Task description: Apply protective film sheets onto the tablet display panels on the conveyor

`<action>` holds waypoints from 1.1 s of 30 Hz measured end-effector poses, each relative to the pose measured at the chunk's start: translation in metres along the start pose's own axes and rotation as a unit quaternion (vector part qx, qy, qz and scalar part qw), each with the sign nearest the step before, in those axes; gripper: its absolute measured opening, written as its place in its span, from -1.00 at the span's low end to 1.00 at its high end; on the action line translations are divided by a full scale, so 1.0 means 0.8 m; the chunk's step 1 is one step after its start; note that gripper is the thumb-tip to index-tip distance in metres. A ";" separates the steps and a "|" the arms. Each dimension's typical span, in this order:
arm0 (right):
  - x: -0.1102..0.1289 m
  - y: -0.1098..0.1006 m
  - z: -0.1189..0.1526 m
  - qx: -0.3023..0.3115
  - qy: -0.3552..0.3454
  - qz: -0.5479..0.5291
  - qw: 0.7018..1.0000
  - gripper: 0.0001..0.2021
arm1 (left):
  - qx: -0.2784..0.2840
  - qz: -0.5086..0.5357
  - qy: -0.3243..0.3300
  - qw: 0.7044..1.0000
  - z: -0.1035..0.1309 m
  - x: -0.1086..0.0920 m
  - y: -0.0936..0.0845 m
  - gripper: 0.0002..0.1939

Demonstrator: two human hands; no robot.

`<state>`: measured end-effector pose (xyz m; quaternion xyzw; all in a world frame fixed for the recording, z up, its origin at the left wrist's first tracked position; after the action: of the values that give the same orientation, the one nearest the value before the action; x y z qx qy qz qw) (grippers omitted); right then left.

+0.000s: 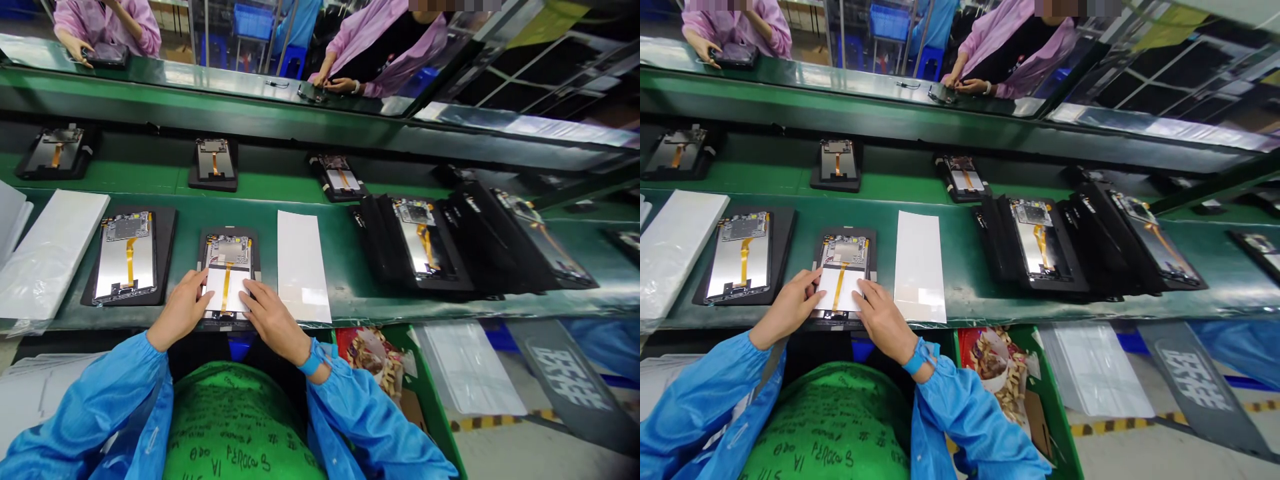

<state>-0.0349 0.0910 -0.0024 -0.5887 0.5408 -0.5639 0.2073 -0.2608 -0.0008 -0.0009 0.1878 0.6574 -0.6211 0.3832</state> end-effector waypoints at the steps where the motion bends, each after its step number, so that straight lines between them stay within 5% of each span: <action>1: 0.000 0.000 0.000 0.000 0.001 -0.001 1.000 -0.60 | 0.001 -0.001 0.000 1.000 0.000 0.000 0.000 -0.53; 33: 0.002 0.002 -0.002 0.023 -0.001 0.036 0.999 -0.64 | -0.019 -0.166 0.037 0.985 0.001 -0.011 0.012 -0.55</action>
<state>-0.0375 0.0900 -0.0024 -0.5645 0.5486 -0.5676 0.2413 -0.2480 0.0017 -0.0008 0.0916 0.7046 -0.6563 0.2538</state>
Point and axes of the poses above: each hand's wrist, its own z-axis away from the middle knuckle, its own y-axis out of the palm, x = y × z, the point moved 1 cm from there along -z, towards the middle knuckle, and after that the axes turned 1 degree about -y, right-handed, at the moved point
